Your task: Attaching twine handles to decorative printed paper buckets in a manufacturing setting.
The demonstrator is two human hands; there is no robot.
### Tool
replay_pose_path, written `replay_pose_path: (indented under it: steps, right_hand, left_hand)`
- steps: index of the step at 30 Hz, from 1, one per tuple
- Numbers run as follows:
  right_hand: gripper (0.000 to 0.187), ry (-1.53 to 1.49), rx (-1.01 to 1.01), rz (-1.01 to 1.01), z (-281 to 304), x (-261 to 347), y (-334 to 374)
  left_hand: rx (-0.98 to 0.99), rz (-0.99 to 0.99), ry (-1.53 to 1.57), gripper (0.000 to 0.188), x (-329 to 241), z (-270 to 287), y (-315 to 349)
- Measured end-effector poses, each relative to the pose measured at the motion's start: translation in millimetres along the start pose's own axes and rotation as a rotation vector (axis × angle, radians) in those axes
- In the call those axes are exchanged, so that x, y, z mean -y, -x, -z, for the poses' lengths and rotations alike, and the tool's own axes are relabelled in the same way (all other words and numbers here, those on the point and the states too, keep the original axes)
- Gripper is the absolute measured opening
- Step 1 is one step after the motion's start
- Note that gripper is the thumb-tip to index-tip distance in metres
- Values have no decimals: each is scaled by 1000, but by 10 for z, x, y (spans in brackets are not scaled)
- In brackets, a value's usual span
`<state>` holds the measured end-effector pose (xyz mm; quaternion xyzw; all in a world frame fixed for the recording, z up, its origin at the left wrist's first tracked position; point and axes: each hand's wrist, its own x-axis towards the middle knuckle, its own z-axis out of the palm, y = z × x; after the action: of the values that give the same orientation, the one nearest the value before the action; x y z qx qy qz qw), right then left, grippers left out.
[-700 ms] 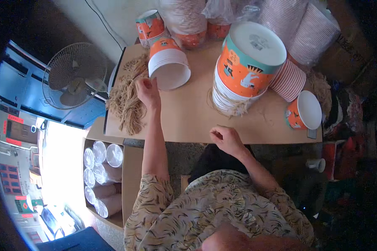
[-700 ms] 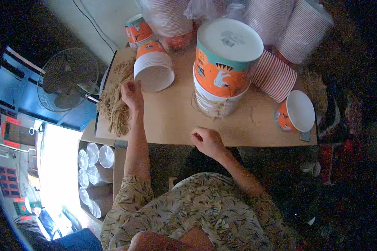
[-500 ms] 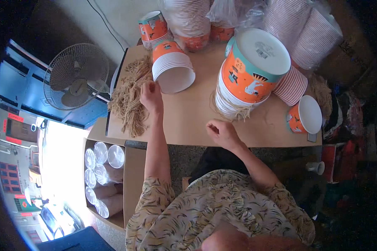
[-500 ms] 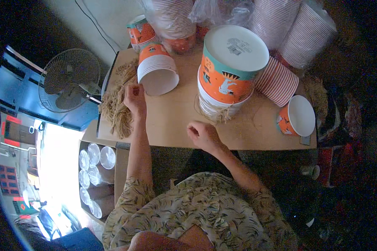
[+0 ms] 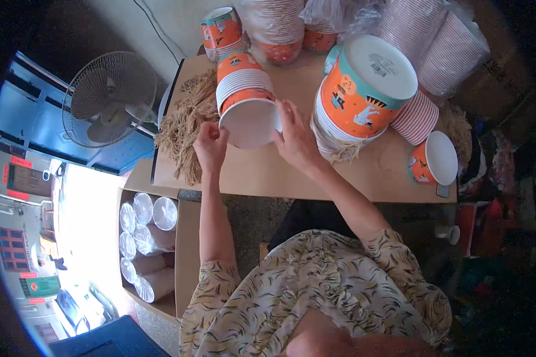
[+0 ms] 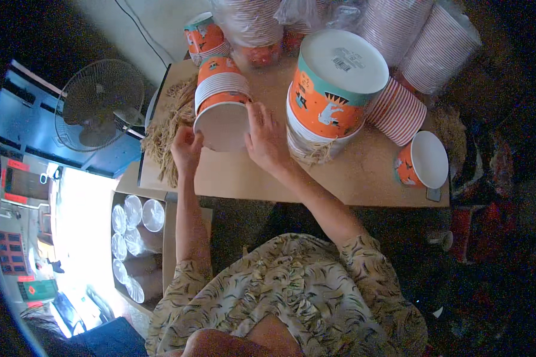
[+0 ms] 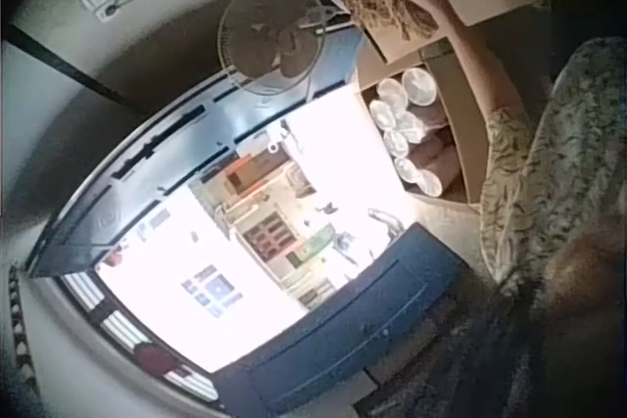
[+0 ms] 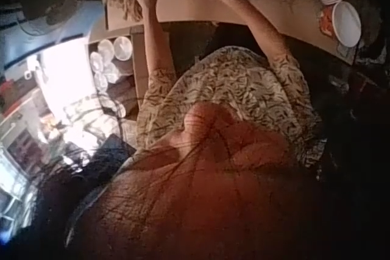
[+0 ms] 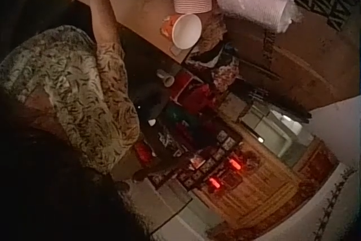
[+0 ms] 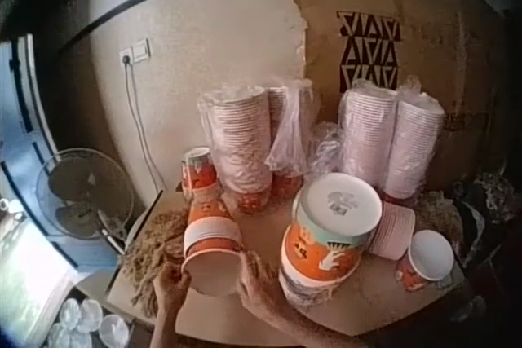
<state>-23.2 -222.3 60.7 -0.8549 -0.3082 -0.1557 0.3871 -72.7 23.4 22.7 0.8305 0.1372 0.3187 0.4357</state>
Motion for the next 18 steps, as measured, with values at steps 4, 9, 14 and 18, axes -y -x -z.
replay_pose_path:
  steps: [4,9,14,18]
  right_hand:
    - [78,0,146,-13,415,206,14]
    - [83,-443,184,51,929,476,-275]
    - [103,-334,304,52,1248,890,-955]
    - [104,-442,782,-129,1409,998,-1424]
  left_hand:
    - [0,-101,-13,11,-540,182,223]
    - [-201,-355,53,17,-762,499,444]
    - [-418,-861,-268,21,-1245,584,521]
    - [-324,-1083,-423,15,-1504,585,637]
